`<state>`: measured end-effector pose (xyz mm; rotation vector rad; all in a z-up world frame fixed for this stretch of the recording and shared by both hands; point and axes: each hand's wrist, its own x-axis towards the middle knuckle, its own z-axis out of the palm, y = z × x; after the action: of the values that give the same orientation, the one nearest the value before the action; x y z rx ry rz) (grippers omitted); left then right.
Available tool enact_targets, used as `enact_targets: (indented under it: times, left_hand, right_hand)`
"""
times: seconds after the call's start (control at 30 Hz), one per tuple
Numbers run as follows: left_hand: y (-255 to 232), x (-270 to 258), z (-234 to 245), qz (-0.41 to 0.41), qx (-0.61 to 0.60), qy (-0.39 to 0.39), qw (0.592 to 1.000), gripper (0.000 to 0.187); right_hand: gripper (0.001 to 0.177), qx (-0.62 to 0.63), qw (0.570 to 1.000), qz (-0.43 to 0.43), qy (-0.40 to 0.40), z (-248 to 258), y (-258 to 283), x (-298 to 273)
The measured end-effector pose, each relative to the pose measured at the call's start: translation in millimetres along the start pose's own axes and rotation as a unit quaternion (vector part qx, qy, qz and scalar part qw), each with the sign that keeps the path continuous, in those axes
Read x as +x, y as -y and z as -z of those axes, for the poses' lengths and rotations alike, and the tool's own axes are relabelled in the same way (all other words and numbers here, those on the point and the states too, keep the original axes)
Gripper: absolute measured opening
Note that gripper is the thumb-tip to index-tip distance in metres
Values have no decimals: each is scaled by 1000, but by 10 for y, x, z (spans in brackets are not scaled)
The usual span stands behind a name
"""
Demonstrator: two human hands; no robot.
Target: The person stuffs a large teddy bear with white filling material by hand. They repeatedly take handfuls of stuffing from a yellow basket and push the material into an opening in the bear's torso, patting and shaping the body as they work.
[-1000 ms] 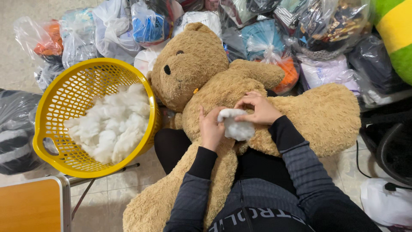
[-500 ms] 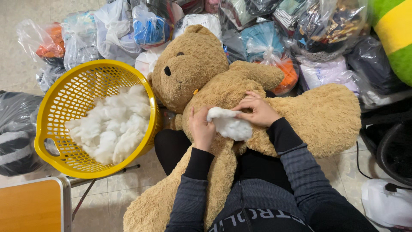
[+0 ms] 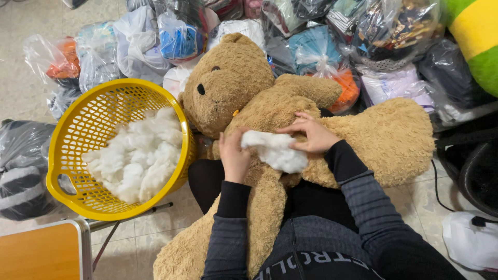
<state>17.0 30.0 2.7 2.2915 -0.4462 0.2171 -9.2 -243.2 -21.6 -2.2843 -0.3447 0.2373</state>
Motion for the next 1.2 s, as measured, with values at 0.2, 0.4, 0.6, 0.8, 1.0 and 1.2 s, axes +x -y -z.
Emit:
enact_targets:
  times: [0.2, 0.4, 0.6, 0.8, 1.0, 1.2]
  left_hand:
    - [-159, 3, 107, -155, -109, 196, 962, 104]
    - [-556, -45, -72, -18, -175, 221, 959, 119]
    - [-577, -163, -329, -6, -123, 135, 983, 39]
    - [-459, -135, -177, 48, -171, 111, 978, 44]
    - [-486, -93, -21, 80, -195, 53, 976, 45]
    - [-357, -30, 179, 46, -173, -29, 983, 43]
  right_hand:
    - [57, 79, 995, -54, -3, 59, 82, -88]
    - [48, 209, 977, -7, -42, -8, 92, -83]
    - [39, 234, 968, 16, -83, -75, 31, -134]
    - [31, 249, 960, 53, -119, -17, 12, -102]
    - [20, 125, 978, 22, -165, -7, 113, -82]
    - [14, 106, 978, 3, -181, 16, 155, -88]
